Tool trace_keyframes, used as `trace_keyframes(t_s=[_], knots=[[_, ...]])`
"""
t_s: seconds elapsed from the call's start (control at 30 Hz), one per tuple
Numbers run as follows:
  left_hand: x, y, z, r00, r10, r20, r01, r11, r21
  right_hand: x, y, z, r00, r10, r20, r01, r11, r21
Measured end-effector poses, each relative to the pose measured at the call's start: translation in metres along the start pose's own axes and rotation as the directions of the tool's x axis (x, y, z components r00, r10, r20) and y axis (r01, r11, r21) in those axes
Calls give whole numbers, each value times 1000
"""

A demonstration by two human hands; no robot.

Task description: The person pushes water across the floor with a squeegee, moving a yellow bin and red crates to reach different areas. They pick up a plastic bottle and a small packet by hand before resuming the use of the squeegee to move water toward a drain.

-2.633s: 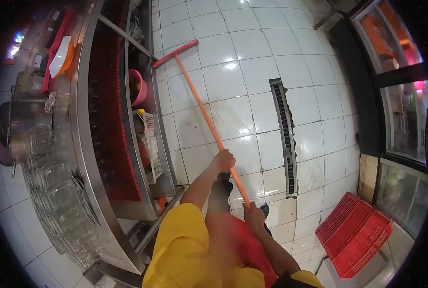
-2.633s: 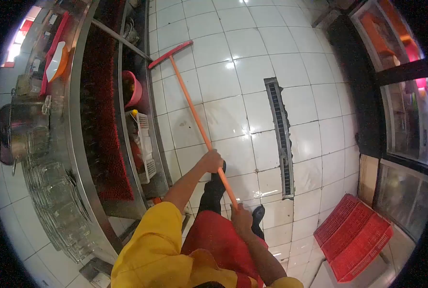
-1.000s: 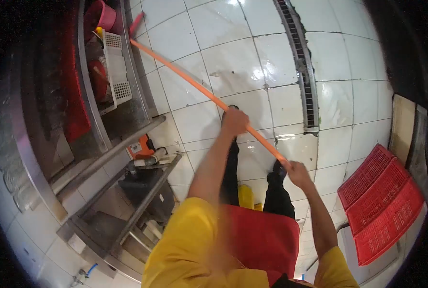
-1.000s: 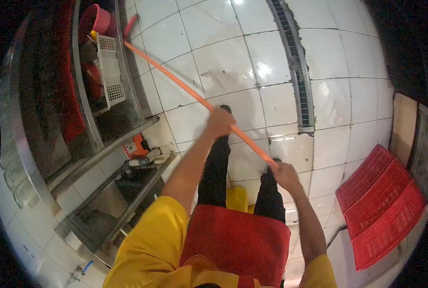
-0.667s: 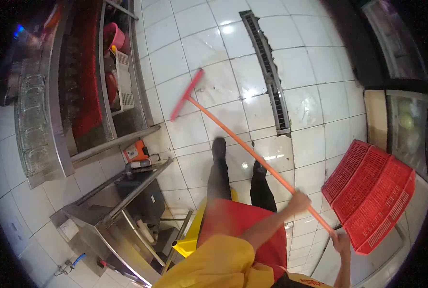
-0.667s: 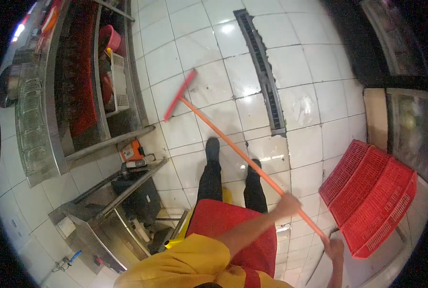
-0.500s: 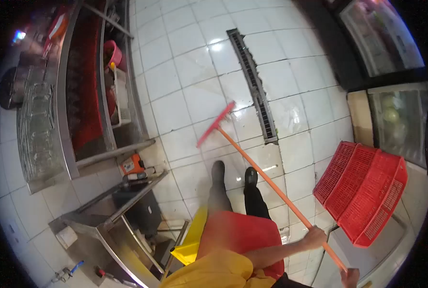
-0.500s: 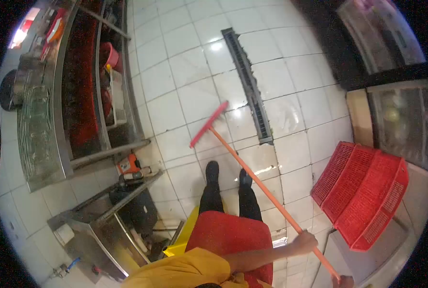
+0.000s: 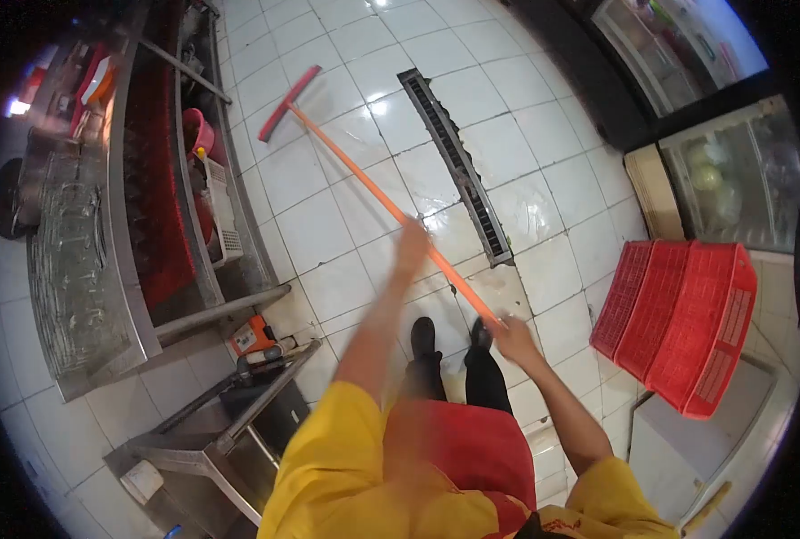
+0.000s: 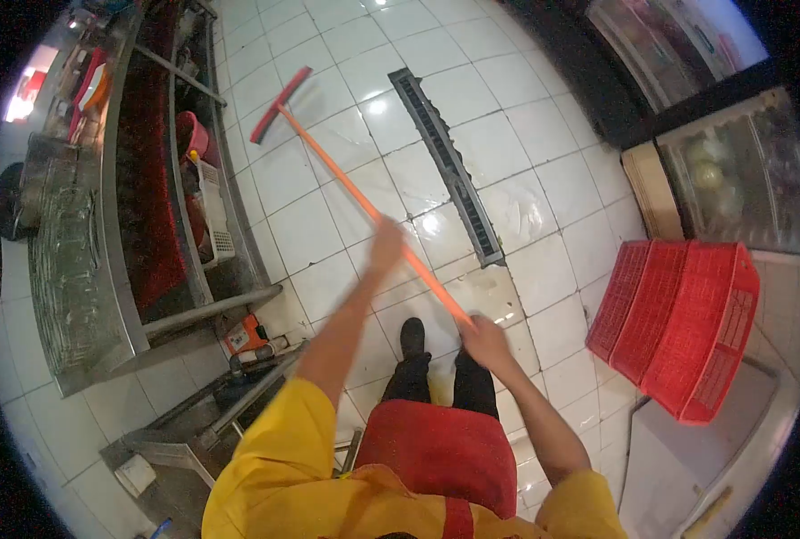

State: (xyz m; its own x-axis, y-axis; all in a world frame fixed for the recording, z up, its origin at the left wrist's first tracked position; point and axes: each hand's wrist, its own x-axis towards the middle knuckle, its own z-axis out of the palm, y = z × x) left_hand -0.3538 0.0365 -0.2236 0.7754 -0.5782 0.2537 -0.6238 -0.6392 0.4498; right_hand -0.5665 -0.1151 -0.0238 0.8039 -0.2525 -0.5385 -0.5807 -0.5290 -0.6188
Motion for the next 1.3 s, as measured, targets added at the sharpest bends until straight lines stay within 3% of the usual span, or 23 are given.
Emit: trace_keyframes(t_s=[0.03, 0.07, 0.1, 0.13, 0.17, 0.23, 0.3, 0.33, 0.37, 0.4, 0.43, 0.6, 0.7, 0.83, 0.9, 0.93, 1.03, 1.1, 1.13, 1.17, 1.2, 1.23, 1.3], knots=[[26, -36, -19, 992, -78, 103, 60, 984, 167, 33, -37, 15, 1000, 4, -2, -4, 999, -42], [52, -72, -40, 967, -154, 204, 78, 938, 338, 58, -65, 27, 993, -117, 11, 115, 989, 96], [77, -70, -78, 924, -93, 371, -151, 802, 578, 66, -98, 31, 998, -28, 51, 24, 997, 74], [78, -94, -57, 956, -188, 224, -10, 744, 668, 68, -119, 25, 995, 60, 84, -63, 997, 42], [76, -95, -48, 922, -158, 352, -123, 745, 656, 59, -109, 24, 993, 81, 80, -84, 996, 32], [54, -56, -53, 865, -36, 501, -265, 815, 515, 23, -77, 14, 996, 35, 80, -38, 999, 31], [19, 27, -40, 793, 84, 603, -298, 917, 265, -34, -25, -15, 942, 264, 207, -271, 963, 4], [-14, 63, -23, 856, 241, 458, -323, 940, 110, -74, -7, -35, 940, 279, 194, -300, 949, 92], [-32, 110, -18, 819, 286, 497, -320, 947, -18, -111, 16, -57, 830, 476, 292, -519, 850, 89], [-38, 163, -29, 720, 273, 638, -295, 953, -75, -149, 23, -81, 808, 521, 275, -572, 805, 156], [-44, 211, -52, 683, 345, 644, -247, 939, -241, -187, 42, -101, 830, 507, 233, -547, 822, 157], [-93, 398, -75, 637, 476, 606, -183, 857, -481, -341, 66, -209, 607, 746, 273, -794, 553, 253], [-100, 476, -110, 582, 513, 630, -124, 822, -555, -406, 72, -254, 563, 794, 230, -826, 527, 201], [-122, 568, -112, 613, 525, 590, -58, 775, -630, -468, 72, -310, 520, 842, 145, -852, 499, 160], [-115, 603, -121, 606, 554, 571, -65, 750, -659, -489, 66, -333, 551, 823, -137, -834, 548, -65], [-113, 613, -123, 601, 584, 546, -77, 722, -687, -494, 74, -339, 556, 820, -136, -831, 550, -78], [-120, 615, -104, 734, 560, 384, -169, 698, -695, -491, 100, -346, 627, 743, -237, -779, 586, -224], [-110, 578, -100, 651, 524, 550, -157, 802, -577, -482, 168, -318, 718, 639, -275, -680, 729, -79], [-116, 554, -72, 628, 513, 585, -179, 827, -532, -455, 172, -297, 801, 574, -172, -596, 794, -122], [-117, 516, -61, 679, 495, 543, -227, 844, -485, -427, 177, -270, 863, 502, -64, -505, 850, -149], [-118, 473, -48, 654, 418, 630, -222, 903, -369, -400, 216, -234, 938, 336, -89, -348, 910, -225], [-121, 420, -42, 742, 332, 583, -190, 937, -292, -360, 144, -199, 933, 360, 6, -359, 931, -57], [-132, 308, -35, 949, 116, 292, -106, 993, -51, -297, 115, -123, 952, 270, 143, -296, 930, 218]])
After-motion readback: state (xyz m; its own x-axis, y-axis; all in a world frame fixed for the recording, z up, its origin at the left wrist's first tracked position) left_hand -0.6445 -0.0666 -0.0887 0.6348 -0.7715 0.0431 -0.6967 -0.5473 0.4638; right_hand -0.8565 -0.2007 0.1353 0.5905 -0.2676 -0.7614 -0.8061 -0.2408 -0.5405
